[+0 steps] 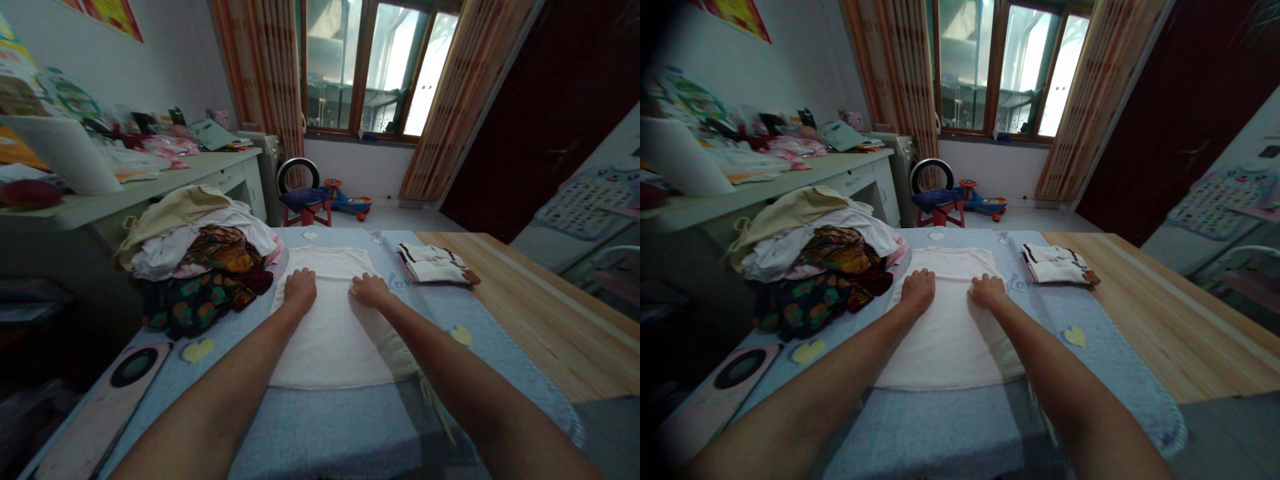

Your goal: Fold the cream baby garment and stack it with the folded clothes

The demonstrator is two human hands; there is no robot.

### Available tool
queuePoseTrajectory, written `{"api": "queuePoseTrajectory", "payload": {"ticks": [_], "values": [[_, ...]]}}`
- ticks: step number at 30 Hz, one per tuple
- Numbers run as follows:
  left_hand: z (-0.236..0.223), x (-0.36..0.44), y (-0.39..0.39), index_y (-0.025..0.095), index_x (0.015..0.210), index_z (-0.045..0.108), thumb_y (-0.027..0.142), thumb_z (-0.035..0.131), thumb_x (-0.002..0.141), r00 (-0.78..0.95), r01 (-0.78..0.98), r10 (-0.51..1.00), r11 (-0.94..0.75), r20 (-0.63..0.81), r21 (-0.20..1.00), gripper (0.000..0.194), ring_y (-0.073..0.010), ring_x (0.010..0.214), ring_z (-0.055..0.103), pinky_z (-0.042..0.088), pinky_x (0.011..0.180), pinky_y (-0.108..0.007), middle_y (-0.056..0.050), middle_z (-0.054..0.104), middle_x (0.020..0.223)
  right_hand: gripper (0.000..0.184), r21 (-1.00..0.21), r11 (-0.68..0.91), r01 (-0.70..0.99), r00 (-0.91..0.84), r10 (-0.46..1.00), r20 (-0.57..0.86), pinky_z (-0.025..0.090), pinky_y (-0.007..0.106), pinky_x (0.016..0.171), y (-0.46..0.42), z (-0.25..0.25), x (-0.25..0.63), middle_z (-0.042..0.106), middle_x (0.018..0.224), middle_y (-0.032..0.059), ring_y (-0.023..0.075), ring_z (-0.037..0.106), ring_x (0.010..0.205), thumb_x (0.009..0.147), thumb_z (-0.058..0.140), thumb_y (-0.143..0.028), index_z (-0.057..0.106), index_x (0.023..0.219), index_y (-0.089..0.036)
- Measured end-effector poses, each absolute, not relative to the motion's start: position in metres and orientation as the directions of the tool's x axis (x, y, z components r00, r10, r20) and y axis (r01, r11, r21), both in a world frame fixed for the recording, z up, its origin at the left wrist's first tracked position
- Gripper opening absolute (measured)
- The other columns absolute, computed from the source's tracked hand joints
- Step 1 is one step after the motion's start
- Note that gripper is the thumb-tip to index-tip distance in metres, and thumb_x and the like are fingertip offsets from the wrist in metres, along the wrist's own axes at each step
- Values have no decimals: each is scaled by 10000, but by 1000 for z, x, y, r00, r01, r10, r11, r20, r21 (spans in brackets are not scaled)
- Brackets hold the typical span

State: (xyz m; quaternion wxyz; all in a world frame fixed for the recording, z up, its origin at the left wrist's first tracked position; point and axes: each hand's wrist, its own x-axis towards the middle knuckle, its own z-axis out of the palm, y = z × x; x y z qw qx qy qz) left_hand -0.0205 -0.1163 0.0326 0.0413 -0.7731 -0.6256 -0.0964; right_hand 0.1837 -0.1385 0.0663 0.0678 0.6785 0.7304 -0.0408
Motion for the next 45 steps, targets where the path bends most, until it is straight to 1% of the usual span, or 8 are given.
{"api": "queuePoseTrajectory", "payload": {"ticks": [3, 6, 12, 18, 22, 27, 38, 45], "values": [[26, -23, -118, 171, 1104, 606, 199, 382, 938, 189, 974, 949, -214, 251, 76, 280, -271, 1093, 499, 407, 898, -399, -128, 581, 1138, 346, 24, 37, 999, -31, 979, -202, 448, 456, 907, -115, 76, 186, 633, 1250, 156, 311, 613, 1127, 891, 505, -325, 666, 1184, -234], [21, -25, -119, 176, 1079, 608, 187, 387, 933, 185, 969, 939, -224, 289, 108, 265, -267, 1072, 497, 412, 898, -398, -121, 582, 1112, 330, 18, -69, 997, 71, 976, -205, 470, 442, 867, -97, 74, 185, 665, 1200, 173, 316, 639, 1089, 837, 557, -229, 698, 1133, -192], [18, -26, -117, 177, 1068, 599, 181, 424, 914, 205, 962, 930, -250, 306, 114, 233, -261, 1048, 497, 412, 887, -385, -108, 587, 1098, 388, -23, -268, 963, 268, 963, 0, 461, 394, 847, -103, 52, 180, 634, 1202, 222, 304, 604, 1110, 913, 404, -198, 673, 1180, -116], [14, -26, -117, 178, 1063, 592, 181, 444, 902, 217, 961, 917, -262, 334, 95, 219, -258, 1046, 498, 408, 882, -382, -100, 593, 1092, 326, -89, -294, 952, 307, 922, 236, 405, 385, 876, -114, 31, 177, 626, 1135, 193, 290, 551, 1089, 928, 439, -267, 688, 1085, -128], [13, -27, -116, 182, 1059, 592, 176, 445, 900, 229, 956, 910, -278, 345, 99, 216, -257, 1039, 506, 410, 879, -383, -95, 599, 1089, 242, -121, -183, 976, 211, 936, 283, 391, 337, 867, -111, 27, 177, 629, 1093, 140, 252, 537, 1049, 911, 480, -246, 682, 1021, -169], [14, -28, -116, 192, 1075, 596, 155, 465, 883, 276, 934, 900, -334, 338, 126, 235, -245, 1062, 510, 403, 926, -372, -83, 610, 1096, 218, -171, 24, 985, 21, 966, 256, 373, 271, 860, -110, 25, 173, 620, 1051, 89, 197, 539, 996, 909, 476, -215, 673, 1001, -194], [15, -28, -117, 222, 1128, 595, 144, 463, 865, 320, 908, 905, -378, 281, 180, 305, -230, 1121, 514, 389, 992, -366, -72, 616, 1151, 364, -147, -66, 987, 92, 979, 182, 331, 332, 996, -108, 20, 180, 576, 1240, 132, 250, 499, 1152, 909, 492, -367, 600, 1195, -171], [7, -26, -113, 218, 1285, 541, 294, 461, 905, 274, 937, 912, -325, 305, 131, 396, -266, 1317, 401, 267, 1131, -429, -89, 525, 1381, 552, -108, -58, 992, 68, 993, 99, 195, 382, 1126, -103, 14, 184, 400, 1491, 152, 265, 295, 1395, 932, 429, -471, 473, 1382, -153]]}}
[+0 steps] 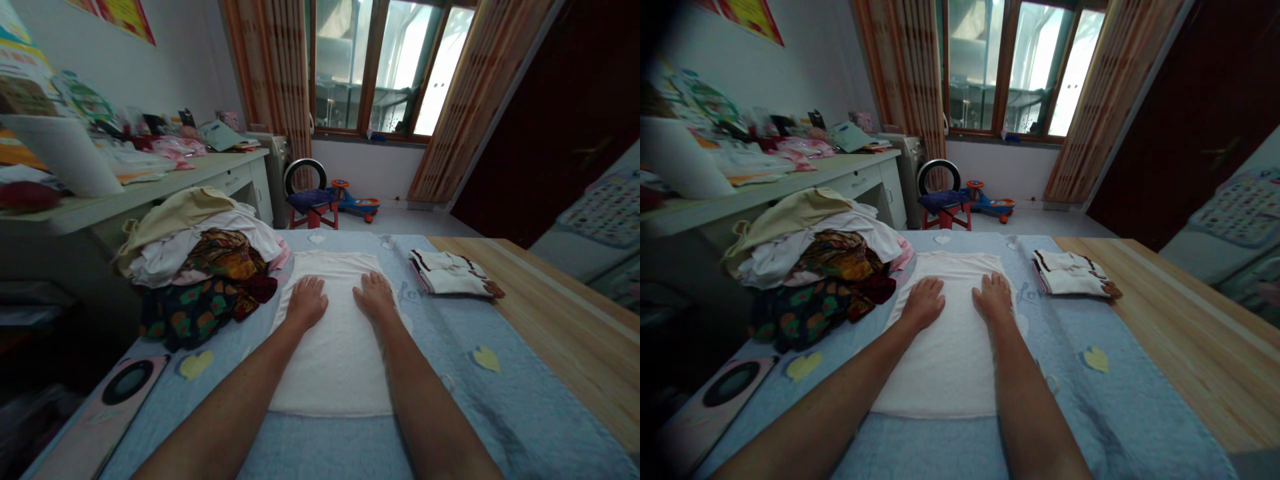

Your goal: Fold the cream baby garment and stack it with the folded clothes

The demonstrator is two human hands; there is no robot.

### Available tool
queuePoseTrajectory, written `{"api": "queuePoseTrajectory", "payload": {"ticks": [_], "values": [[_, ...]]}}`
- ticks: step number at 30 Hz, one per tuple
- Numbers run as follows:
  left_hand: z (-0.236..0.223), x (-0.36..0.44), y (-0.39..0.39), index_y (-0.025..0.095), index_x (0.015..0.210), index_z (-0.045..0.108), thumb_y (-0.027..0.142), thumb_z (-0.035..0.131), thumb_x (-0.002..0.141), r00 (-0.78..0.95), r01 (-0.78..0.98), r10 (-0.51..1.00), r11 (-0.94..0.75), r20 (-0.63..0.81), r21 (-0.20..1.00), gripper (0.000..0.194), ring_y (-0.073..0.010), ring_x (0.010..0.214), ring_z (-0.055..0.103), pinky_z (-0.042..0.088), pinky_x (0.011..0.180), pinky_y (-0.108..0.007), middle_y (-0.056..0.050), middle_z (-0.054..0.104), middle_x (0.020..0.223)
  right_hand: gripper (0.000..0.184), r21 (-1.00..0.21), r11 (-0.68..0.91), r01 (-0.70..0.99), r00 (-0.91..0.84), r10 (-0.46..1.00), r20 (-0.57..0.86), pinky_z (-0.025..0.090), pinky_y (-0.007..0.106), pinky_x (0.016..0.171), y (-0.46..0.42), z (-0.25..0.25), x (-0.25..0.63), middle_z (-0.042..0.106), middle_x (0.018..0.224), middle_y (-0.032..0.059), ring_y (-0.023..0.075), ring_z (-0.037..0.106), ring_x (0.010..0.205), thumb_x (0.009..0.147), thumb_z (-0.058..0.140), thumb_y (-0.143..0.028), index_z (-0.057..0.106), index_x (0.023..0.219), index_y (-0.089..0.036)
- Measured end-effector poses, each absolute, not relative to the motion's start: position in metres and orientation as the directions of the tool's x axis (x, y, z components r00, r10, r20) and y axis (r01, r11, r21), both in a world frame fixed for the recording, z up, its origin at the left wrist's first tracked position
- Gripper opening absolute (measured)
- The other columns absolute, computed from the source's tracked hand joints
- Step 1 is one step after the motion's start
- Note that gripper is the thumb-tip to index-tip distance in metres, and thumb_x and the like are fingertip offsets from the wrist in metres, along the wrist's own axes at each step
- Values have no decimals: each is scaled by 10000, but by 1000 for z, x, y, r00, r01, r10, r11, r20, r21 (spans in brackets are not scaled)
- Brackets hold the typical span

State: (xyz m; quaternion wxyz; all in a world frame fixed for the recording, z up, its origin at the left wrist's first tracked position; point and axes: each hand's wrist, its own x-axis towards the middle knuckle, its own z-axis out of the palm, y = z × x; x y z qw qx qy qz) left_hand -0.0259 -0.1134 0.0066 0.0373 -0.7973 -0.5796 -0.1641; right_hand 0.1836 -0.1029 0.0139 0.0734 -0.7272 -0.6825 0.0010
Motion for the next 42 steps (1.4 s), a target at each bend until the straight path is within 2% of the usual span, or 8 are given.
{"api": "queuePoseTrajectory", "payload": {"ticks": [4, 8, 14, 18, 23, 30, 39, 42], "values": [[3, -25, -112, 256, 1391, 469, 468, 440, 917, 195, 962, 956, -230, 219, 146, 520, -362, 1412, 271, 188, 1146, -548, -81, 408, 1511, 534, -132, -40, 990, 56, 991, 120, 228, 380, 1117, -100, 14, 186, 432, 1470, 150, 265, 338, 1370, 916, 468, -460, 506, 1352, -154], [1, -25, -111, 277, 1429, 434, 531, 419, 914, 173, 969, 969, -200, 178, 146, 575, -400, 1433, 221, 164, 1138, -586, -87, 354, 1550, 397, -184, -13, 983, 51, 977, 208, 302, 310, 1066, -98, 17, 190, 538, 1373, 109, 217, 454, 1260, 924, 460, -311, 571, 1279, -172], [6, -22, -113, 251, 1402, 475, 508, 417, 921, 163, 975, 968, -188, 190, 120, 549, -381, 1422, 269, 150, 1142, -595, -113, 406, 1517, 321, -163, -22, 986, 58, 973, 222, 325, 338, 1038, -101, 16, 187, 573, 1300, 118, 236, 483, 1207, 920, 453, -271, 606, 1185, -177], [13, -6, -113, 179, 1381, 488, 330, 406, 945, 251, 958, 938, -276, 239, 77, 469, -301, 1434, 281, 125, 1175, -526, -142, 420, 1505, 342, -131, 12, 991, 16, 978, 207, 286, 357, 1080, -105, 14, 183, 513, 1380, 139, 248, 434, 1276, 950, 418, -301, 578, 1222, -169], [15, 15, -105, 128, 1387, 459, 285, 367, 972, 340, 921, 919, -368, 202, 126, 453, -262, 1350, 403, 290, 1120, -413, -140, 481, 1450, 362, -151, 26, 988, 4, 981, 196, 259, 352, 1116, -102, 13, 183, 469, 1443, 135, 244, 388, 1335, 945, 437, -292, 562, 1259, -161], [18, 5, -82, 208, 1216, 569, 379, 395, 971, 213, 960, 953, -245, 218, 136, 346, -258, 1209, 485, 374, 1019, -411, -98, 596, 1272, 339, -232, 113, 966, -53, 966, 252, 298, 300, 1097, -96, 11, 183, 560, 1363, 123, 199, 465, 1283, 905, 464, -189, 613, 1206, -143], [8, -7, -52, 217, 1399, 464, 626, 408, 894, 81, 987, 984, -101, 157, 124, 652, -366, 1404, 299, 221, 1134, -494, -131, 405, 1508, 511, -122, 47, 991, -30, 990, 140, 215, 416, 1137, -101, 10, 177, 386, 1519, 140, 294, 308, 1401, 960, 422, -436, 475, 1393, -169], [6, -3, -48, 189, 1405, 457, 629, 402, 892, 131, 981, 980, -150, 153, 123, 678, -347, 1421, 286, 197, 1153, -481, -145, 400, 1512, 585, -106, 27, 994, -16, 995, 99, 187, 431, 1145, -100, 8, 177, 327, 1556, 140, 312, 255, 1432, 964, 391, -498, 412, 1451, -175]]}}
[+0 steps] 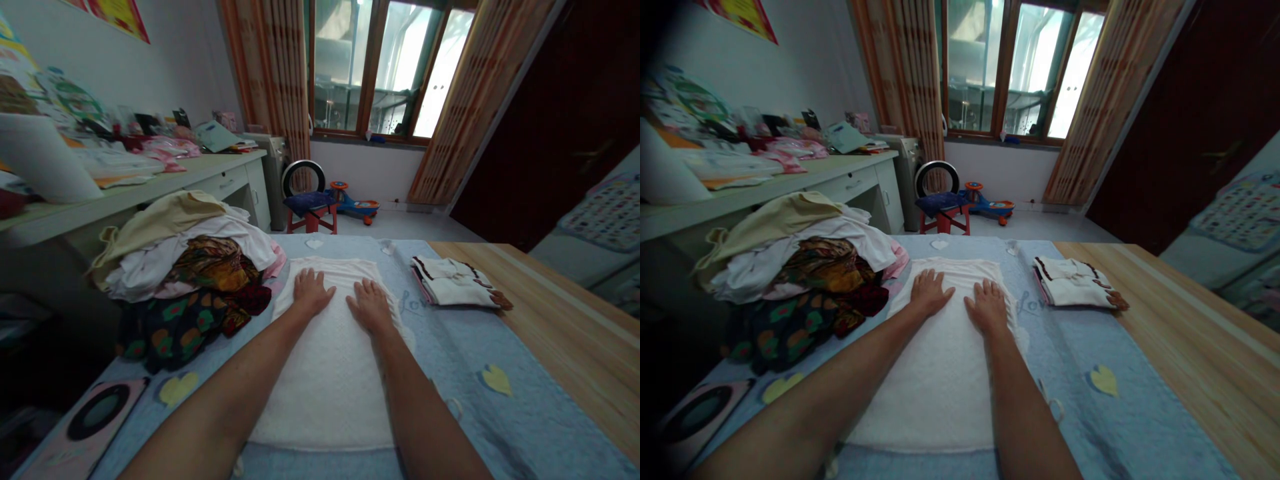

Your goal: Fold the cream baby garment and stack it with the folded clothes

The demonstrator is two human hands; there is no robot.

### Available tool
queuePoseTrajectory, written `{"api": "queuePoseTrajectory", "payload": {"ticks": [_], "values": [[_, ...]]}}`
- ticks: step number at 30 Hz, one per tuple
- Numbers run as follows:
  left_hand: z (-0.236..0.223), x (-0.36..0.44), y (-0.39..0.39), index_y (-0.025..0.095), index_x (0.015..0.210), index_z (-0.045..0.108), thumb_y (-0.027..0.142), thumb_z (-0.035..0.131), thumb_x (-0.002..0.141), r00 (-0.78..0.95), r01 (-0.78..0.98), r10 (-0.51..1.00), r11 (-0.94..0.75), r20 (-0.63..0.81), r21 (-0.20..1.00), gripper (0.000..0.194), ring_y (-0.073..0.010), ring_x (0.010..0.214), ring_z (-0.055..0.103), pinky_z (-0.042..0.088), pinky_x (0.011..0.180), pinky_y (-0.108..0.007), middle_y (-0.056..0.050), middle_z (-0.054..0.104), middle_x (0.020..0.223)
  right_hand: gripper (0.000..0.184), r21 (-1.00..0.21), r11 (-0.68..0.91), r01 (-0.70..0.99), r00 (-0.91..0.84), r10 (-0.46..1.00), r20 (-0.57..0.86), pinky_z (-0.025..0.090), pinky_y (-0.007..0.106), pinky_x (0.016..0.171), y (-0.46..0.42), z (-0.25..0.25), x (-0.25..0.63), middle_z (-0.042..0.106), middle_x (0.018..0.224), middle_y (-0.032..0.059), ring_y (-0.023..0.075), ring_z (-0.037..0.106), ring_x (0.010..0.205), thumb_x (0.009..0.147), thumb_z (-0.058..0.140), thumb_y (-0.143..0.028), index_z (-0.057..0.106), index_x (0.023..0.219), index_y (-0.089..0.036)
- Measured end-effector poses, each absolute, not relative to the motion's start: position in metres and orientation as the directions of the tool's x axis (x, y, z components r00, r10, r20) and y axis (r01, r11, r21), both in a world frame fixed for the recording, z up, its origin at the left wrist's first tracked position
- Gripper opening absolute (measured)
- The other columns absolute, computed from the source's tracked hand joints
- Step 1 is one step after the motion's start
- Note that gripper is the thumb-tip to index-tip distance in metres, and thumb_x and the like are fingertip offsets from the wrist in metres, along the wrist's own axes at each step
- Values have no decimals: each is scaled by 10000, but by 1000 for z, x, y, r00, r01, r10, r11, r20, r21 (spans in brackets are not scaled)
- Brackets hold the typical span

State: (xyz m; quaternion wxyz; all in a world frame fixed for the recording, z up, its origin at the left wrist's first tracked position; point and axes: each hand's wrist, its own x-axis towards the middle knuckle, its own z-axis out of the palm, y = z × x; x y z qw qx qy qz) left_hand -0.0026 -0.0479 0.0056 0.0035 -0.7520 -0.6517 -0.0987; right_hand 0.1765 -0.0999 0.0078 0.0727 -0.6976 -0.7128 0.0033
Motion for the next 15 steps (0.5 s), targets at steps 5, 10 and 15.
{"api": "queuePoseTrajectory", "payload": {"ticks": [5, 10, 15], "values": [[5, 1, -35, 157, 1420, 421, 530, 291, 967, 247, 952, 956, -270, 157, 144, 602, -263, 1401, 346, 250, 1147, -397, -128, 425, 1502, 608, -102, 17, 995, -10, 997, 72, 176, 432, 1146, -99, 7, 176, 303, 1570, 137, 316, 237, 1444, 963, 375, -518, 388, 1470, -184], [7, -5, -14, 159, 1464, 365, 559, 286, 959, 173, 969, 980, -187, 94, 164, 649, -293, 1433, 293, 240, 1155, -433, -137, 370, 1539, 581, -104, 28, 994, -19, 996, 82, 179, 427, 1146, -102, 12, 176, 320, 1564, 126, 309, 250, 1438, 967, 366, -506, 409, 1453, -190], [5, -16, -1, 236, 1508, 313, 680, 301, 902, 141, 979, 990, -141, 13, 145, 751, -349, 1481, 141, 160, 1176, -496, -108, 223, 1609, 558, -129, 20, 991, -10, 997, 80, 180, 427, 1144, -103, 14, 176, 326, 1560, 123, 295, 244, 1441, 972, 354, -501, 423, 1441, -208]]}}
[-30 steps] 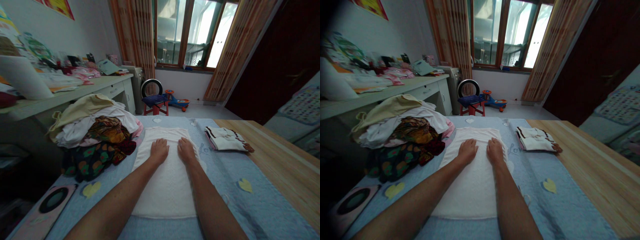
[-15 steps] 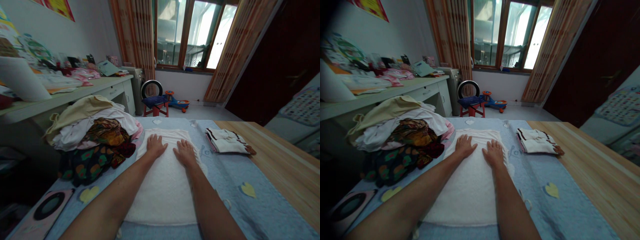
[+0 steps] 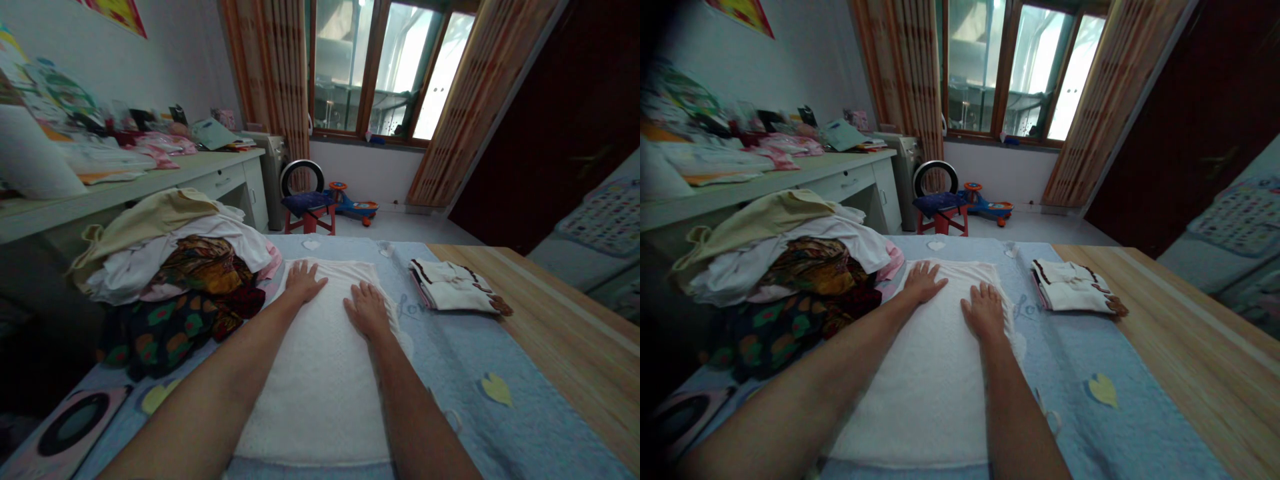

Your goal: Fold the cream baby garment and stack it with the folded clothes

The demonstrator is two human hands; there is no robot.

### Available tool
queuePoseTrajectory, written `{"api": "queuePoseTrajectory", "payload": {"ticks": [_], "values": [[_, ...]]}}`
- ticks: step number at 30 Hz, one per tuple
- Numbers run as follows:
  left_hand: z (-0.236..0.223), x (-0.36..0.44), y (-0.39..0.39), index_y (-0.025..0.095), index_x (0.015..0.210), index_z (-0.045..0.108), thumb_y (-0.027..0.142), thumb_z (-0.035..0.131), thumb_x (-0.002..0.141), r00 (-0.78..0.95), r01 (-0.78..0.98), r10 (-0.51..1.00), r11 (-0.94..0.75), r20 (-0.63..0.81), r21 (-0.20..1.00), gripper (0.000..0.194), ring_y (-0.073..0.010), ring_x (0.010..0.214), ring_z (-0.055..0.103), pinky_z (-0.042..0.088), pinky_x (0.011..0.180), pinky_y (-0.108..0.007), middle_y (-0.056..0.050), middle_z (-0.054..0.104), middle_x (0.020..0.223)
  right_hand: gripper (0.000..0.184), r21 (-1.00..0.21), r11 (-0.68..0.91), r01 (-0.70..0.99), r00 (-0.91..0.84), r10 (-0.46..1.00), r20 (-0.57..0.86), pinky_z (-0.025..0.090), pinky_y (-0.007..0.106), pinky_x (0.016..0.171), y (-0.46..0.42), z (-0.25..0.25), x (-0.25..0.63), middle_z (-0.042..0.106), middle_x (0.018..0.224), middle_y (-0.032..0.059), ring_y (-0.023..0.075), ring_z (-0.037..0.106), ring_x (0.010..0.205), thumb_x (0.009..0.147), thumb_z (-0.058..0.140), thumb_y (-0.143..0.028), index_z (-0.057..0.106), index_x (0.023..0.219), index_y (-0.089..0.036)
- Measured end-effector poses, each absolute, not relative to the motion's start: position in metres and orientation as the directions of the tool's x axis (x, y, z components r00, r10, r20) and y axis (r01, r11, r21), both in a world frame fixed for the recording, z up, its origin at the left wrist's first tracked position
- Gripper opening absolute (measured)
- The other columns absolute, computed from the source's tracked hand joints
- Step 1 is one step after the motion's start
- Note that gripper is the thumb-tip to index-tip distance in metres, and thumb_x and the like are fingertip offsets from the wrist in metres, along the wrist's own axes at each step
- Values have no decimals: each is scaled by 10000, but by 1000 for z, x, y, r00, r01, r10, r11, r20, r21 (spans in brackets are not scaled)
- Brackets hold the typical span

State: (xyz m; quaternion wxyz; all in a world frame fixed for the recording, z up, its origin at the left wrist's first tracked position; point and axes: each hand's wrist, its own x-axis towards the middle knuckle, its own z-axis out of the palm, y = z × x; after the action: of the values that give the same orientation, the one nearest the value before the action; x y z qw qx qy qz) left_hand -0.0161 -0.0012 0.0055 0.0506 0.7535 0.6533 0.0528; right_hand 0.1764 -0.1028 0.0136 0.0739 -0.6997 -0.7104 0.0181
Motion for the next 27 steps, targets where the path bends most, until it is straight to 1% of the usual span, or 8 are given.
{"api": "queuePoseTrajectory", "payload": {"ticks": [5, 8, 11, 14, 17, 22, 25, 27], "values": [[9, -16, -4, 225, 1511, 303, 664, 340, 898, 144, 978, 990, -144, 14, 153, 756, -354, 1482, 136, 156, 1179, -498, -124, 218, 1608, 622, -147, -29, 989, 37, 998, 52, 165, 458, 1143, -101, 11, 175, 263, 1582, 151, 329, 193, 1461, 953, 375, -546, 380, 1477, -210], [12, -6, -12, 145, 1502, 300, 508, 403, 929, 115, 981, 992, -123, 60, 152, 686, -320, 1480, 170, 177, 1182, -464, -167, 240, 1592, 631, -143, -26, 989, 31, 999, 36, 146, 446, 1150, -100, 12, 175, 253, 1585, 159, 326, 186, 1465, 950, 383, -541, 371, 1483, -204], [9, 6, -21, 111, 1479, 321, 355, 411, 940, 122, 977, 986, -140, 118, 160, 598, -270, 1462, 244, 224, 1173, -400, -163, 309, 1566, 635, -136, -17, 991, 20, 1000, 22, 129, 431, 1155, -100, 14, 175, 251, 1586, 159, 313, 183, 1467, 952, 380, -536, 364, 1487, -194], [3, 11, -27, 131, 1452, 368, 424, 374, 955, 145, 970, 980, -168, 138, 177, 576, -272, 1446, 283, 239, 1165, -412, -147, 355, 1548, 640, -133, -23, 991, 23, 1000, 3, 125, 428, 1155, -100, 16, 175, 241, 1591, 151, 302, 176, 1469, 955, 372, -540, 352, 1493, -193], [-1, 10, -30, 163, 1462, 364, 541, 328, 947, 152, 967, 979, -176, 136, 186, 640, -288, 1468, 222, 187, 1180, -457, -128, 301, 1577, 636, -126, -27, 992, 26, 1000, -8, 128, 423, 1154, -101, 17, 175, 240, 1594, 143, 300, 175, 1471, 953, 378, -543, 355, 1491, -206], [0, 9, -31, 179, 1491, 327, 611, 299, 922, 152, 965, 984, -168, 93, 202, 715, -300, 1484, 156, 141, 1189, -473, -120, 244, 1600, 653, -96, -29, 995, 24, 998, -51, 133, 433, 1153, -97, 19, 176, 228, 1597, 149, 304, 184, 1471, 963, 346, -549, 306, 1517, -206], [0, 9, -32, 190, 1491, 329, 627, 302, 912, 154, 965, 982, -173, 110, 198, 726, -313, 1481, 159, 134, 1186, -487, -119, 253, 1597, 626, -77, 6, 997, -14, 995, -101, 215, 420, 1127, -88, 29, 179, 308, 1563, 162, 301, 294, 1430, 951, 390, -527, 370, 1484, -201], [-1, 10, -32, 195, 1489, 333, 629, 299, 912, 153, 965, 981, -175, 123, 193, 723, -316, 1480, 161, 126, 1185, -492, -117, 255, 1597, 522, -71, 8, 997, -16, 993, -121, 332, 397, 1051, -78, 39, 180, 471, 1458, 149, 294, 461, 1316, 922, 468, -475, 513, 1375, -220]]}}
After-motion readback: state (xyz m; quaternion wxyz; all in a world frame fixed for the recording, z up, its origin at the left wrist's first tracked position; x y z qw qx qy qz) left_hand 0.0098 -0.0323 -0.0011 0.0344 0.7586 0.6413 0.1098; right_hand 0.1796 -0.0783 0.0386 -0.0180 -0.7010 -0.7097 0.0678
